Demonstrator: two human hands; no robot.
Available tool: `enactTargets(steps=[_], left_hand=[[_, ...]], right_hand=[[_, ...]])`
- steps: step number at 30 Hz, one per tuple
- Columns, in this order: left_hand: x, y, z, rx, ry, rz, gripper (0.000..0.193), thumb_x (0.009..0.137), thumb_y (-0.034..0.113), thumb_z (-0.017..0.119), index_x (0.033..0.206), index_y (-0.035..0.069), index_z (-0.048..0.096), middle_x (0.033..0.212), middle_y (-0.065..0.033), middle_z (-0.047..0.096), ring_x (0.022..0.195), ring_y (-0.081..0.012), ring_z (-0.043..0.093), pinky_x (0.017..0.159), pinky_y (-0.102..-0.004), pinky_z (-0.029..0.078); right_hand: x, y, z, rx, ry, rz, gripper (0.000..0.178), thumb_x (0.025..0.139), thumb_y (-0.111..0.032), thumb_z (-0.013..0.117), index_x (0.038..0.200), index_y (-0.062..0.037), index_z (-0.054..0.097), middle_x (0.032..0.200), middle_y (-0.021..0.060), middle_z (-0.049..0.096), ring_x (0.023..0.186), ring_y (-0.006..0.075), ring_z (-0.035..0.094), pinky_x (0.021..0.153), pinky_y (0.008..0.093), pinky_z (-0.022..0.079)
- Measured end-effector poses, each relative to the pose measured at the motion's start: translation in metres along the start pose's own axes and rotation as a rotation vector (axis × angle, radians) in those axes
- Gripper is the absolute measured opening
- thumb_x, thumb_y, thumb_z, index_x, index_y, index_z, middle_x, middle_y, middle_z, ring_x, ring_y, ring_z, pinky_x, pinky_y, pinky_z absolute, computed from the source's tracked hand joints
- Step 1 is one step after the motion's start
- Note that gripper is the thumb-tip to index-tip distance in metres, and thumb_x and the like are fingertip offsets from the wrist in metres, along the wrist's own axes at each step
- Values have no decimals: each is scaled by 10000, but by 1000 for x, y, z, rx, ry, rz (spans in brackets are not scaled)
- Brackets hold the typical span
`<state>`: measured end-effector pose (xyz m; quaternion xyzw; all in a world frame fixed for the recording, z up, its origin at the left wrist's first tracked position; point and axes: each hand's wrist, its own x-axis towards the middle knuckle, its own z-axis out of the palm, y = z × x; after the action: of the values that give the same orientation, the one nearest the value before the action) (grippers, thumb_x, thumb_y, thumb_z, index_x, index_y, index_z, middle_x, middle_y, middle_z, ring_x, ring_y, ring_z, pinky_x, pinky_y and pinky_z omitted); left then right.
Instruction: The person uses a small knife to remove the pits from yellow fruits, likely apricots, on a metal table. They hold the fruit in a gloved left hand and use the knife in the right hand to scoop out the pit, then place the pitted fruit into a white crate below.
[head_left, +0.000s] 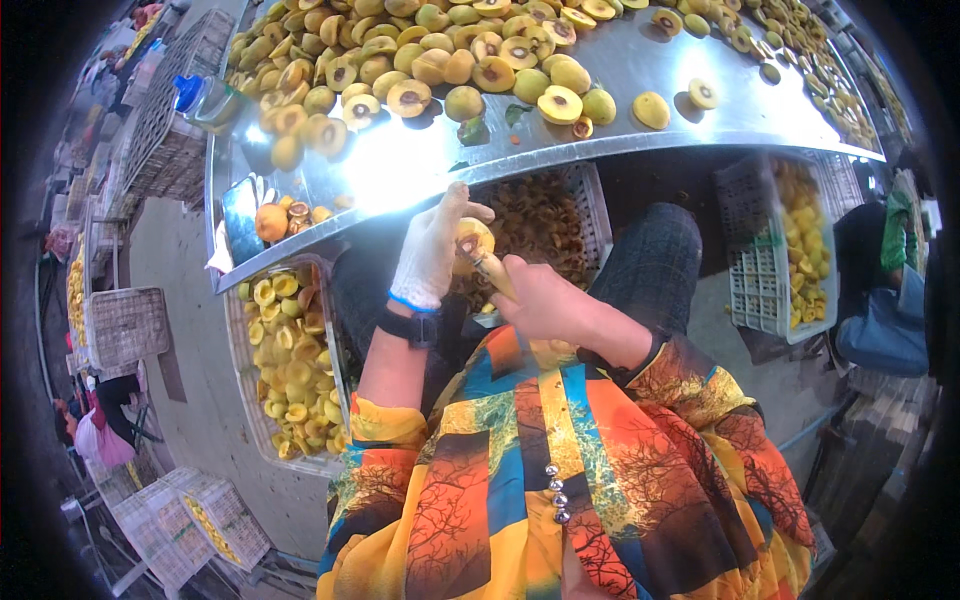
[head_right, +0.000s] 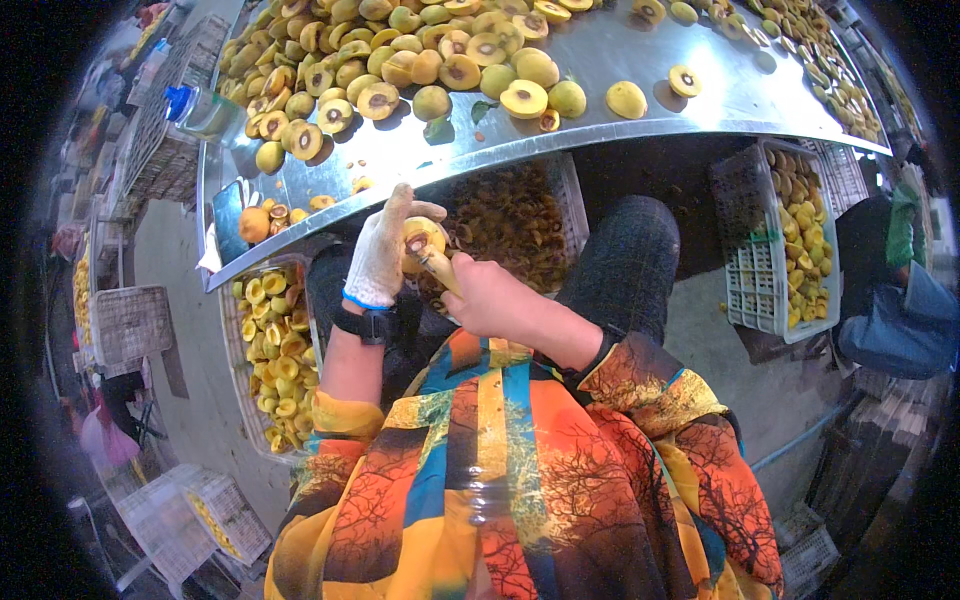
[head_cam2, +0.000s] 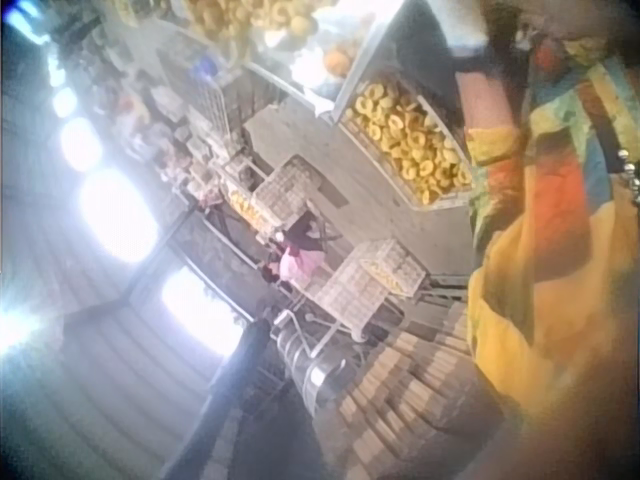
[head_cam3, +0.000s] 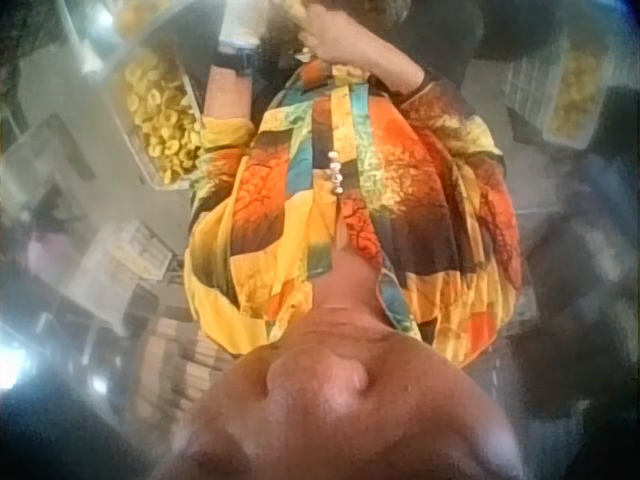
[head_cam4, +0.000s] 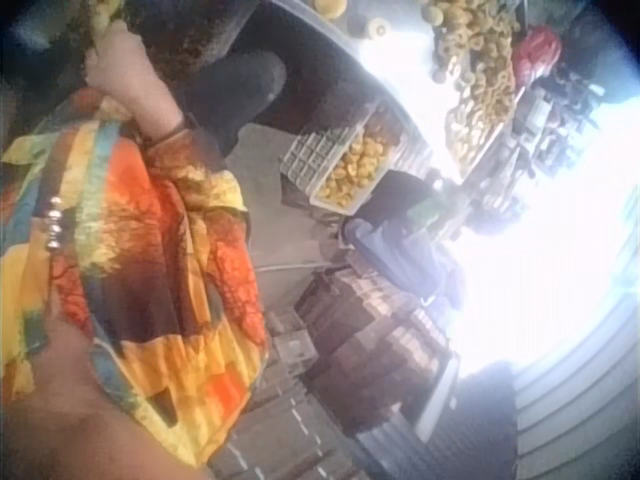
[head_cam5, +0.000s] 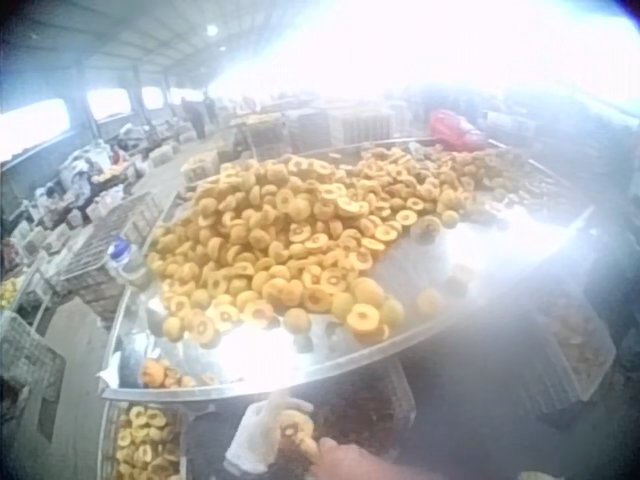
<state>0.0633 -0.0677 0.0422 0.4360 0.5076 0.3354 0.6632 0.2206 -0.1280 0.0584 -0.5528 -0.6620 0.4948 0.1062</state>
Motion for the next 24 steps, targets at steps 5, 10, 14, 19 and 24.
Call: enactTargets(steps=[5, 10, 14, 19, 24], left_hand=[[-9, -2, 14, -332, 171, 224, 477, 896, 431, 493, 1014, -26, 559, 846, -126, 617, 703, -180, 611, 625, -270, 506], [-2, -12, 24, -417, 370, 182, 347, 890, 332, 543, 949, -10, 559, 801, -132, 618, 626, -203, 609, 544, -294, 504], [5, -13, 19, -631, 193, -57, 312, 883, 308, 552, 904, -3, 556, 743, -132, 603, 569, -208, 590, 505, -286, 487], [11, -11, 26, -369, 293, 105, 276, 878, 269, 543, 895, -6, 554, 697, -131, 601, 509, -204, 567, 476, -296, 480], [8, -3, 16, -502, 93, -93, 272, 875, 266, 544, 873, -4, 576, 689, -123, 597, 513, -187, 568, 478, -285, 479]], right_hand=[[2, -16, -3, 273, 3, 63, 302, 811, -169, 556, 963, 63, 435, 789, 260, 588, 680, 369, 618, 610, 415, 488], [6, -8, 13, 304, 72, 26, 298, 795, -163, 552, 954, 67, 450, 755, 230, 580, 652, 323, 613, 598, 391, 484], [7, -8, 12, 315, 57, 77, 287, 782, -151, 542, 943, 72, 459, 760, 231, 580, 654, 310, 610, 617, 390, 483], [6, -17, -1, 498, -67, 167, 207, 799, -125, 504, 930, 23, 442, 657, 113, 527, 483, 198, 522, 448, 336, 436], [0, -24, -6, 694, -192, 258, 132, 809, -113, 505, 882, -29, 434, 616, 36, 476, 417, 111, 451, 368, 271, 376]])
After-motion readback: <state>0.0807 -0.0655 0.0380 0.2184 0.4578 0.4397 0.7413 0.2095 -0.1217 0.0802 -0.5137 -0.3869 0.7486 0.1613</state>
